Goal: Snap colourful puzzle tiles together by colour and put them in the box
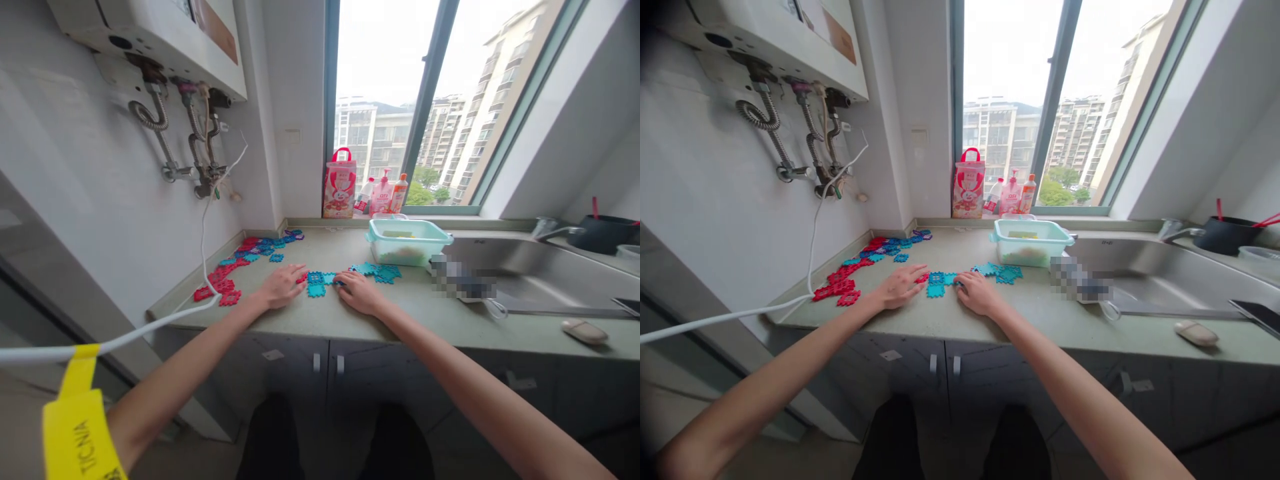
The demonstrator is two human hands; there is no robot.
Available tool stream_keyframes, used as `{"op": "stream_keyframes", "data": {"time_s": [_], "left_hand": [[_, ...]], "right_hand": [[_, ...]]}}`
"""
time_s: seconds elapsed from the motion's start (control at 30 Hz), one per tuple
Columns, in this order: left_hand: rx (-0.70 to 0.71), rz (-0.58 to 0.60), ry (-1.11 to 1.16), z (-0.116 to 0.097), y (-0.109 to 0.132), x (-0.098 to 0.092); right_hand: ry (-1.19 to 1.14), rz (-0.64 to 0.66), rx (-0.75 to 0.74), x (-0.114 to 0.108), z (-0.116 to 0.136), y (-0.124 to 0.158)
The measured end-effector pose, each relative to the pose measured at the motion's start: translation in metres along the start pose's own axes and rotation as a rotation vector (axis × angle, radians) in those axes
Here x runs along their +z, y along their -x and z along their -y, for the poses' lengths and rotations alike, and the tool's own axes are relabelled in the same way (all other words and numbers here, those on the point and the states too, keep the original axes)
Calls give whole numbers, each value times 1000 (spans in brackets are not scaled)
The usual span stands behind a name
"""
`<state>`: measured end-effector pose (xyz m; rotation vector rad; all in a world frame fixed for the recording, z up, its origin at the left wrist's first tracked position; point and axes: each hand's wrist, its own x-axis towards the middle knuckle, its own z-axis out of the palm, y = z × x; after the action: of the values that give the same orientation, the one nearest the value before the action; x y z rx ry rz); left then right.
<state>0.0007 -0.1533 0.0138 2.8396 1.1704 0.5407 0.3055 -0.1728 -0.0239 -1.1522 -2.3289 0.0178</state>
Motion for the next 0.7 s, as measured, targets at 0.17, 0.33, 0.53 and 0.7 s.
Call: {"op": "stream_keyframes", "data": {"time_s": [0.17,0.33,0.53,0.7], "left_hand": [[6,-26,154,-2,-46,28],[13,39,109,16,-47,38],[-162,-43,39,49,-9,14],[0,-119,40,22,-3,5]], "right_hand": [[-69,23,25,6,-2,-8],[-48,38,42,7,-6,-6],[-37,1,-26,7,-8,-3],[-42,-62,-143,5,-3,-6]]}}
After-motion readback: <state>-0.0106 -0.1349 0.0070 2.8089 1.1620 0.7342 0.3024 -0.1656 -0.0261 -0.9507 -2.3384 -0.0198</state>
